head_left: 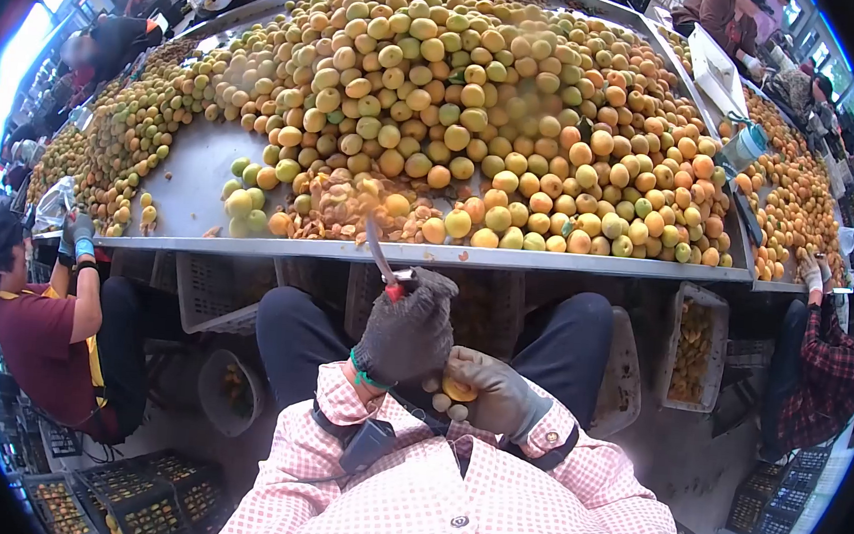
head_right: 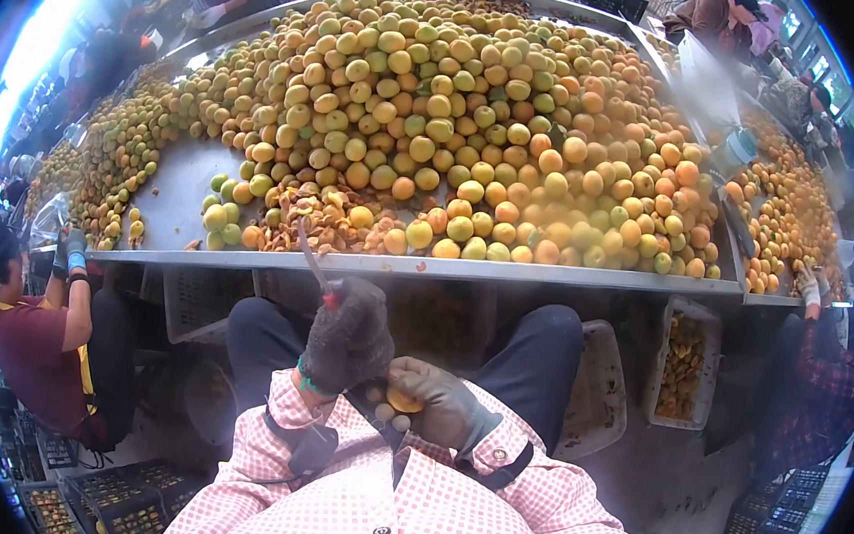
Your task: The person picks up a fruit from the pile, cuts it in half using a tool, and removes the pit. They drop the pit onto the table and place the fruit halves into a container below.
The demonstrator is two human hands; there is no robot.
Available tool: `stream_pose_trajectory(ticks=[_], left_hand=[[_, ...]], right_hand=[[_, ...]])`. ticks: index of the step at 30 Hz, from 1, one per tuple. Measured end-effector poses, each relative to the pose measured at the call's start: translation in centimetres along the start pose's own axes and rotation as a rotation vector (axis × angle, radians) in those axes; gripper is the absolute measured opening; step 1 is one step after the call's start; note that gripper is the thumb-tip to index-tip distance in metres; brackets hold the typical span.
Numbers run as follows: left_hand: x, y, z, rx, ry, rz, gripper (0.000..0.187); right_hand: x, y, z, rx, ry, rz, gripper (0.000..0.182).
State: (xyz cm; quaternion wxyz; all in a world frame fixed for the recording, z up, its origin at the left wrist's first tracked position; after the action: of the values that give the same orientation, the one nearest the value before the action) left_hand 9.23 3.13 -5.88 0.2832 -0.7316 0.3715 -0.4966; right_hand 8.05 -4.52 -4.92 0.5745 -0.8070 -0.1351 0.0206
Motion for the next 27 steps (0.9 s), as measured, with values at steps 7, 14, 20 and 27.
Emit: stream_pose_trajectory(ticks=[7, 14, 20, 27], left_hand=[[-0.6, -6.9, -1.3, 0.19, -0.53, 1.044, 0.035], [1.3, -5.4, -1.1, 0.385, -0.275, 1.095, 0.038], [1.1, -7.2, -1.5, 0.316, -0.522, 1.105, 0.041], [1.4, -7.7, -1.9, 0.454, -0.436, 1.159, 0.033]], right_hand=[[3.4, -0.8, -1.1, -0.226, 0.491, -0.613, 0.031], [-0.2, -1.5, -0.3, 0.027, 0.051, 0.016, 0.023], [2.2, -0.6, -1.2, -0.313, 0.267, -0.426, 0.022], [1.4, -1.9, -2.1, -0.172, 0.355, -0.427, 0.036]])
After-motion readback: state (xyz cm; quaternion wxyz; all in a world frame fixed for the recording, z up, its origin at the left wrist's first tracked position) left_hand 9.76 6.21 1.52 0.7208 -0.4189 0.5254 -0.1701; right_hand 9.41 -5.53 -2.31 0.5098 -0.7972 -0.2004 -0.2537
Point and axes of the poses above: each hand's wrist, its own z-axis towards the middle knuckle, its own y-axis out of the back of the hand, x = y × z, the point moved 9 cm from there along z, towards the middle knuckle, and after that the axes turned 6 degrees about z, right-handed, at the moved point
